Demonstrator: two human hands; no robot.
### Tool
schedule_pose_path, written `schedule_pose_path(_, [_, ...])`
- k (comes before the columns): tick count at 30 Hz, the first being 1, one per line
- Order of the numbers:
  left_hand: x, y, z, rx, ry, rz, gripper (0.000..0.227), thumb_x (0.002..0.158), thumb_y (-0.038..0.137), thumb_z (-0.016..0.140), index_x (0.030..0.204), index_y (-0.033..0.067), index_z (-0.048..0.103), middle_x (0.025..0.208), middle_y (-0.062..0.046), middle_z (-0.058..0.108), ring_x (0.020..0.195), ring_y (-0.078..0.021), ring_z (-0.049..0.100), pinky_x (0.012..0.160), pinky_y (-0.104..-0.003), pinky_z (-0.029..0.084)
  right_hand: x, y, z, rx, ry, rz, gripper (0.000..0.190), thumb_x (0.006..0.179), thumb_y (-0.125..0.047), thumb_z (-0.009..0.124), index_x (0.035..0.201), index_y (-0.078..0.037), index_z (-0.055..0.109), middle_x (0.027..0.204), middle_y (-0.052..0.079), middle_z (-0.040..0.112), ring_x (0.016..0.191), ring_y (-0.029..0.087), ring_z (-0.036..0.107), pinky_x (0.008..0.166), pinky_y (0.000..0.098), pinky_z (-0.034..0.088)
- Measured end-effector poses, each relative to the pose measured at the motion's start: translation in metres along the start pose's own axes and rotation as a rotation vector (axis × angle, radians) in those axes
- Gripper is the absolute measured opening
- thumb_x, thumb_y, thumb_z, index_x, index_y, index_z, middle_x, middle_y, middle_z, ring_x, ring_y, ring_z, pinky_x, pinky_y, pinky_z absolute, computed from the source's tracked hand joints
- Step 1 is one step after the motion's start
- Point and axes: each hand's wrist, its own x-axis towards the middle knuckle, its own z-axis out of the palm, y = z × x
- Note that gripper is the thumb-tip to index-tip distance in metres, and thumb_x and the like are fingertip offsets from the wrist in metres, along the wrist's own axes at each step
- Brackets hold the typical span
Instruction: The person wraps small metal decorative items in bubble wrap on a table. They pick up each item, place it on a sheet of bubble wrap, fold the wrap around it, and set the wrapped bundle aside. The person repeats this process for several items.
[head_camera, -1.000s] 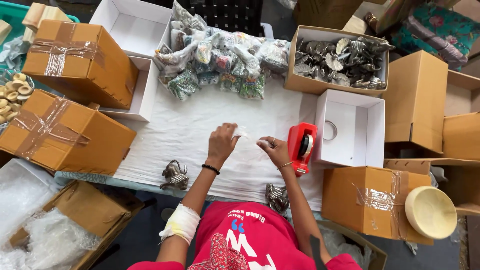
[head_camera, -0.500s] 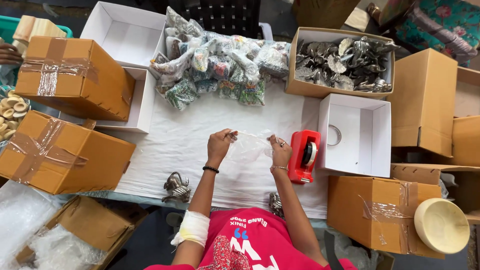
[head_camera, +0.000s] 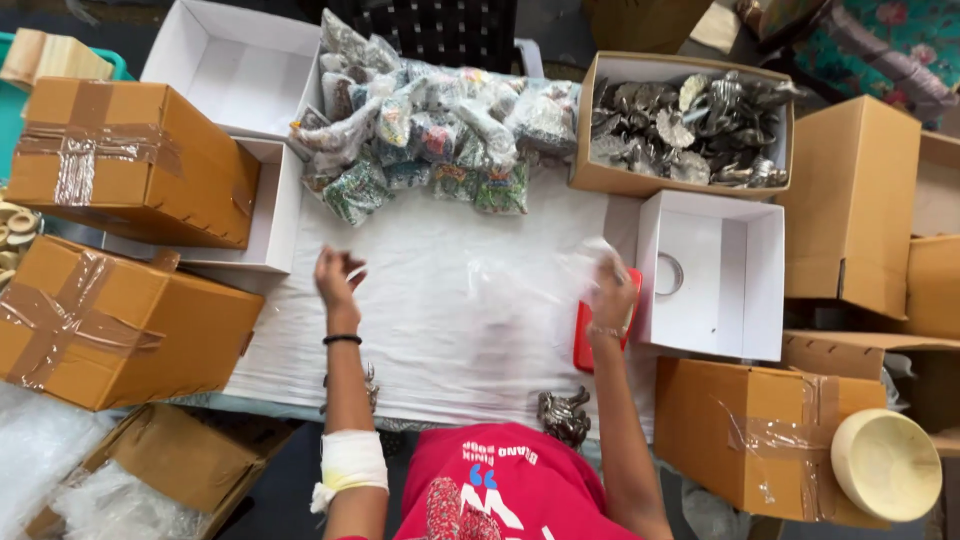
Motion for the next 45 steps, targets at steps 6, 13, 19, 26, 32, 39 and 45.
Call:
schedule_pose_path(6, [-0.049,0.004,0.052,0.136,-0.377,0.018,0.058,0.107,0.062,0.039,0.118,0.0100,0.063,0.095,-0.005,0.063,0.094,-0.0194,0.060,0.077,-0.034,0.051,-0.037,-0.012,0.036,-0.303,-0.503,-0.933,0.008,0.105,-0.009,0.065,0.112,-0.009,0.069,0.118,0.005,0.066,0.107,0.016,0.064,0.088,0.0255,0.052])
schedule_pose_path(13, [-0.085,-0.007,0.040,0.244,-0.676,-0.487,0.099,0.076,0.082,0.044,0.154,0.0219,0.031,0.138,-0.013,0.056,0.113,-0.0262,0.063,0.089,-0.044,0.058,-0.134,0.015,0.025,-0.925,-1.375,-1.345,0.049,0.071,-0.033,0.082,0.119,-0.029,0.072,0.125,0.004,0.070,0.118,0.027,0.066,0.094,0.0507,0.040])
schedule_pose_path(19, [-0.072,-0.065,-0.009,0.415,-0.580,-0.426,0.083,0.083,0.042,0.078,0.150,0.0175,0.036,0.135,-0.011,0.062,0.120,-0.0211,0.063,0.095,-0.042,0.058,-0.098,0.100,-0.028,-1.190,-1.311,-0.608,0.056,0.086,-0.049,0.077,0.136,-0.029,0.063,0.123,0.000,0.074,0.117,0.017,0.066,0.112,0.0394,0.044])
schedule_pose_path(26, [-0.078,-0.069,-0.016,-0.042,-0.611,-0.552,0.044,0.102,0.013,0.056,0.146,0.0106,0.051,0.137,-0.008,0.065,0.120,-0.0247,0.067,0.090,-0.041,0.059,-0.024,0.158,0.031,-0.879,-0.667,-0.607,0.092,0.061,-0.033,0.099,0.131,0.007,0.055,0.105,0.021,0.060,0.098,0.032,0.060,0.086,0.0432,0.052])
schedule_pose_path(32, [-0.049,-0.063,-0.052,-0.177,-0.404,-0.223,0.066,0.091,-0.009,0.047,0.154,0.0101,0.044,0.151,-0.010,0.053,0.125,-0.0273,0.064,0.094,-0.039,0.057,0.013,0.132,0.020,-0.834,-0.323,-0.228,0.026,0.085,-0.020,0.085,0.109,-0.010,0.081,0.090,0.010,0.076,0.073,0.019,0.060,0.070,0.0334,0.052])
schedule_pose_path(39, [-0.087,-0.078,0.010,0.883,0.375,0.732,0.076,0.087,-0.001,0.061,0.156,0.0048,0.030,0.159,-0.021,0.030,0.150,-0.0377,0.028,0.119,-0.055,0.028,-0.031,0.121,0.054,-1.373,-0.199,-0.884,0.071,0.085,-0.034,0.076,0.149,-0.018,0.051,0.156,0.011,0.041,0.143,0.033,0.033,0.103,0.0580,0.030])
schedule_pose_path(45, [-0.057,-0.110,0.036,1.590,-0.551,1.148,0.057,0.104,0.041,0.053,0.158,0.0244,0.041,0.170,-0.005,0.031,0.158,-0.0261,0.026,0.125,-0.050,0.019,-0.073,0.179,0.043,-1.612,-0.589,-1.000,0.076,0.095,-0.060,0.052,0.160,-0.026,0.034,0.172,0.003,0.017,0.157,0.028,0.015,0.114,0.0621,0.009])
